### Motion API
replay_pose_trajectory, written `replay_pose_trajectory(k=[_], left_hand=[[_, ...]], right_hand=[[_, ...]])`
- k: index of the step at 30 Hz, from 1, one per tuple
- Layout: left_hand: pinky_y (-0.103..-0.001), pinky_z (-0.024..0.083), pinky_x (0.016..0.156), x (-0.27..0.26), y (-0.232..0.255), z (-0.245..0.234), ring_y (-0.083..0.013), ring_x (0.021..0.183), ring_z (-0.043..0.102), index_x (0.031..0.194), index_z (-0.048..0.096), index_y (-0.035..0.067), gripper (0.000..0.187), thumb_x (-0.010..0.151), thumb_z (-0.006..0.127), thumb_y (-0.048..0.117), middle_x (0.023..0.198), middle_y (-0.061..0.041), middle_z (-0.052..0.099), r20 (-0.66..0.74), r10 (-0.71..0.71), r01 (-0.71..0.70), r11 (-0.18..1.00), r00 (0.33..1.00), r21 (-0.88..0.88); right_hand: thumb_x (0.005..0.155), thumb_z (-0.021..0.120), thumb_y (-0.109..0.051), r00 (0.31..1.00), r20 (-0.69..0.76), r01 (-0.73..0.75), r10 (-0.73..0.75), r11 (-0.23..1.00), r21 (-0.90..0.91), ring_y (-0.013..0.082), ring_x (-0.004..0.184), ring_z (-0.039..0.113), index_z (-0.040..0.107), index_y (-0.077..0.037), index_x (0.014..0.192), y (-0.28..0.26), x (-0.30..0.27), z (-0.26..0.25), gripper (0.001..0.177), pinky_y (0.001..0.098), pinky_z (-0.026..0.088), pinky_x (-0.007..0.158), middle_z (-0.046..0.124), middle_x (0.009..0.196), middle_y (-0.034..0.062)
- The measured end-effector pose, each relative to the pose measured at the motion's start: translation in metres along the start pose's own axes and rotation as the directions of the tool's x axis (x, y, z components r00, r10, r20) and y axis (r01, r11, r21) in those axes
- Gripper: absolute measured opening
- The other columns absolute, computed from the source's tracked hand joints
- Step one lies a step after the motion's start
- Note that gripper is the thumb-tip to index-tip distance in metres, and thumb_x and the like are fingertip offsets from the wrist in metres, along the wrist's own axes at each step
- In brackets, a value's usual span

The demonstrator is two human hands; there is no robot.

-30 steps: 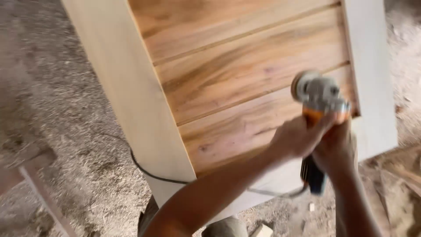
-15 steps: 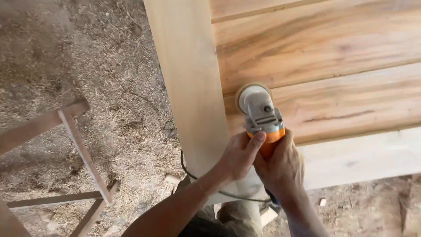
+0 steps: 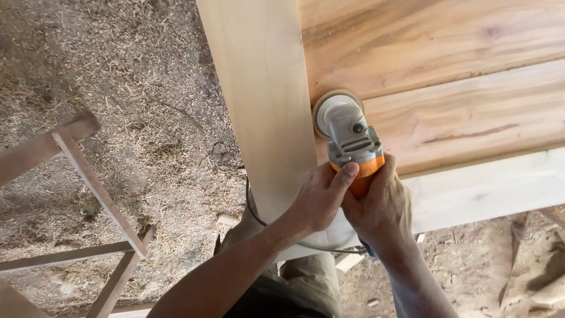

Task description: Sanding a wooden door panel using an electric angle grinder with a sanding disc attachment.

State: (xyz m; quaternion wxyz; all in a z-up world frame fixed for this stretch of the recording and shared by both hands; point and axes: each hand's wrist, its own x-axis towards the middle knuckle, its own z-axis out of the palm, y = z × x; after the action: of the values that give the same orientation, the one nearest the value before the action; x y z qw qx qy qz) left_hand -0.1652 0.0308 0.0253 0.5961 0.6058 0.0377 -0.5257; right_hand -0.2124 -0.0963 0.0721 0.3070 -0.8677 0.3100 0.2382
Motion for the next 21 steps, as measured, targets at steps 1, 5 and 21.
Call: replay_pose_trajectory(k=[1,5,21], left_hand=[[-0.042,0.056,0.083,-0.003,-0.002,0.002,-0.0278,0.095,0.073,0.116,0.067,0.000,0.071,0.103,0.038,0.063,0.099,-0.018,0.075,-0.001,0.015,-0.015,1.000,1.000,0.012],[-0.043,0.056,0.085,-0.025,-0.014,0.017,-0.0286,0.096,0.073,0.117,0.067,-0.001,0.073,0.103,0.039,0.065,0.100,-0.018,0.075,0.011,0.049,-0.049,0.998,0.999,-0.047],[-0.041,0.056,0.080,-0.047,-0.043,0.075,-0.0265,0.088,0.070,0.122,0.065,-0.001,0.079,0.103,0.038,0.071,0.092,-0.016,0.072,0.046,-0.012,0.014,0.999,0.999,-0.050]], right_hand=[[0.088,0.072,-0.042,1.000,0.003,-0.001,0.001,0.999,-0.032,0.0503,0.074,0.068,0.043,0.002,0.113,0.004,-0.003,0.002,0.058,0.0563,0.054,0.061,0.069,0.082,0.0267],[0.089,0.069,-0.043,0.997,0.064,-0.039,0.042,0.998,-0.045,0.0480,0.069,0.068,0.042,0.003,0.115,0.023,-0.030,0.008,0.060,0.0553,0.054,0.058,0.068,0.076,0.0250],[0.087,0.068,-0.042,0.993,0.104,-0.050,0.055,0.997,-0.052,0.0367,0.053,0.069,0.043,0.002,0.122,0.084,-0.061,0.004,0.062,0.0455,0.056,0.047,0.069,0.070,0.0194]])
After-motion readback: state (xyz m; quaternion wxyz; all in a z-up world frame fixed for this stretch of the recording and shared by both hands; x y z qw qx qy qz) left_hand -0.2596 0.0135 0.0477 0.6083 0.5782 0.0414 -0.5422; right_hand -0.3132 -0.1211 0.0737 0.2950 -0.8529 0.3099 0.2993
